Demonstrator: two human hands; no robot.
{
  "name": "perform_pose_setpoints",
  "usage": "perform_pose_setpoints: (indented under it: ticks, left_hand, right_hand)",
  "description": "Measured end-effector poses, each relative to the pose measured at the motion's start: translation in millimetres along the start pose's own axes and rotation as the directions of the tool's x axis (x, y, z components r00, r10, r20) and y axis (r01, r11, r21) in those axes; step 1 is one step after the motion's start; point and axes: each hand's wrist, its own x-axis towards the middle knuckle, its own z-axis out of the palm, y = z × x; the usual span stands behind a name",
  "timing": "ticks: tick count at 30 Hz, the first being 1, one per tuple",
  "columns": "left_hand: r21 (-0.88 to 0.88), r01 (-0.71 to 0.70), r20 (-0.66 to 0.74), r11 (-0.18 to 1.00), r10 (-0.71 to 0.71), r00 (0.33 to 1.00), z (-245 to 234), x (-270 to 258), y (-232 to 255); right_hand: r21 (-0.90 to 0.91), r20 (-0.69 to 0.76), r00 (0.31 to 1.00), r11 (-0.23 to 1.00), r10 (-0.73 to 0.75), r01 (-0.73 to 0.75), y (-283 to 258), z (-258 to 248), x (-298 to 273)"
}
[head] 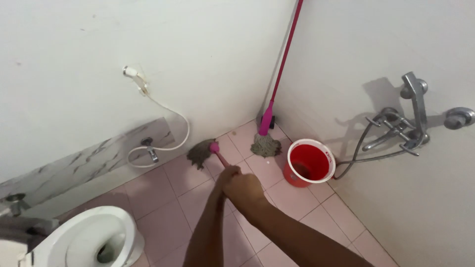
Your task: The person mops a bathroom floor, dipping the mop into a bucket of red liquid and scrubbing the tiles around the toilet and sink.
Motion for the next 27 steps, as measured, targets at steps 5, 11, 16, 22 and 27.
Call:
perform_pose_setpoints:
  ticks: [5, 11, 16, 22, 27]
  left_hand:
    - [0.293, -0.116, -0.050, 0.949, 0.136, 0.989, 71.6, -52.8, 72.3]
    - [0.525, -0.035, 0.107, 0.850, -0.025, 0.994, 165.2, -62.1, 165.9]
    - [0.580, 0.048, 0.302, 0.813, -0.269, 0.915, 183.3, -78.1, 228.9]
    - [0.545, -0.092, 0.513, 0.833, -0.245, 0.823, 187.8, -116.2, 214.7]
    - [0.434, -0.114, 0.379, 0.893, -0.066, 0.923, 184.4, -134.0, 209.8]
  right_hand:
    - [-0.038, 0.071, 0.994, 0.995, -0.085, 0.088, 37.2, 54.7, -78.9]
    - [0.019, 0.133, 0.991, 0.999, -0.033, 0.030, 121.9, 39.1, -190.6]
    - [0.079, 0.080, 0.991, 0.992, -0.103, 0.097, 142.9, 14.0, -247.6]
    - [0.194, 0.180, 0.973, 0.975, -0.143, 0.107, 112.4, 15.2, -272.4]
    - [0.189, 0.236, 0.963, 0.978, -0.126, 0.082, 96.3, 2.4, -263.8]
